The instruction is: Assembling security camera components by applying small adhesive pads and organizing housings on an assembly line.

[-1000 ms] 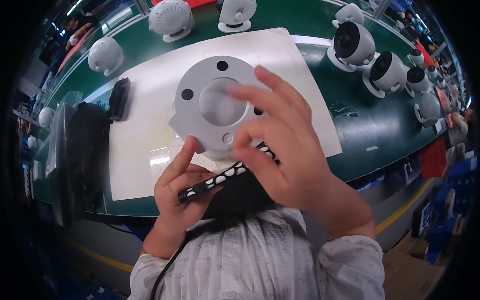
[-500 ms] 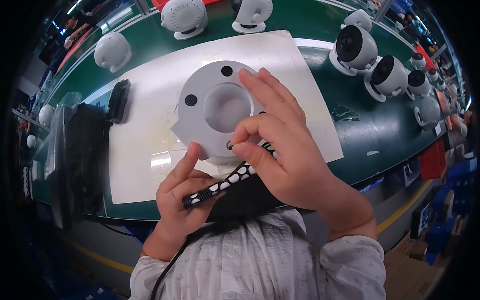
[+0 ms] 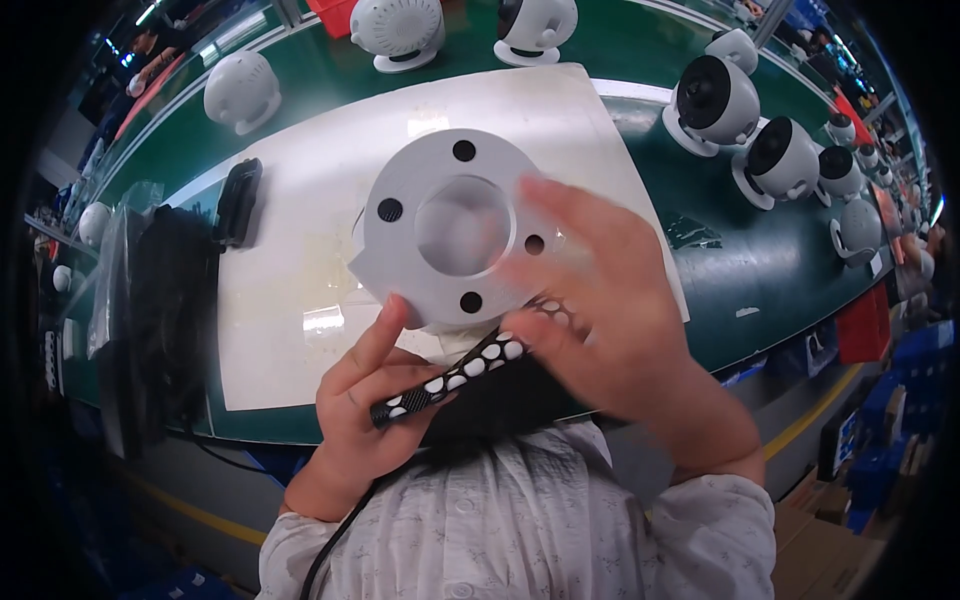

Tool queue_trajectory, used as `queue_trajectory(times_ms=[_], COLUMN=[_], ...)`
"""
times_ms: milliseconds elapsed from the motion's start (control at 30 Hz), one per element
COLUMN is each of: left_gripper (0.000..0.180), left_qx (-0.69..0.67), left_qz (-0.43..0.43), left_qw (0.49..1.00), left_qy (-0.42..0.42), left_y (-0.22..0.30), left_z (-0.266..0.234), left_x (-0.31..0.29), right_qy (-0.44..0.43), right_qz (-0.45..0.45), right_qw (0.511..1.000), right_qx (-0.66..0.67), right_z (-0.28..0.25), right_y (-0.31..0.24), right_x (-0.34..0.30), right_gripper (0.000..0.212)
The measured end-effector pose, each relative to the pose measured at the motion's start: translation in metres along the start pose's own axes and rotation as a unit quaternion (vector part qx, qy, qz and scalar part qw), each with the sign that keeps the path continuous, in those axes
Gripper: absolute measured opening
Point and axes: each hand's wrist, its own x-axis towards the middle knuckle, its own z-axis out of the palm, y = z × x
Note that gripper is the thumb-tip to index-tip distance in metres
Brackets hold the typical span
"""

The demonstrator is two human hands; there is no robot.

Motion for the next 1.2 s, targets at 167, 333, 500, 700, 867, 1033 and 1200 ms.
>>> queue_trajectory(times_ms=[167,333,500,700,867,1033,1200], left_gripper=[0.026,0.019,0.028,0.025,0.026,0.022,0.023], left_qx=[-0.044,-0.051,-0.099,-0.071,-0.069,-0.056,-0.057], left_qz=[0.016,0.003,-0.064,-0.040,-0.043,-0.033,-0.026], left_qw=[0.996,0.996,0.993,0.997,0.992,0.993,0.991], left_qy=[-0.074,-0.067,-0.002,-0.003,-0.092,-0.102,-0.121], left_y=[0.001,-0.003,-0.007,-0.008,-0.008,-0.006,0.001], left_z=[-0.010,-0.037,-0.042,-0.042,-0.059,-0.058,-0.051], left_x=[0.002,-0.017,-0.030,-0.024,-0.021,-0.021,-0.011], right_qy=[-0.052,-0.024,0.052,0.129,0.135,0.070,-0.029], right_qz=[0.342,0.264,0.022,-0.082,-0.136,-0.285,-0.245], right_qw=[0.779,0.834,0.998,0.979,0.981,0.951,0.946], right_qx=[0.523,0.485,0.038,-0.134,-0.038,-0.100,-0.211], right_z=[0.013,-0.001,0.061,0.107,0.104,0.161,0.196], right_y=[0.025,0.036,0.105,0.154,0.108,0.109,0.136], right_x=[0.026,0.054,0.110,0.131,0.141,0.197,0.225], right_gripper=[0.033,0.023,0.017,0.016,0.022,0.008,0.008])
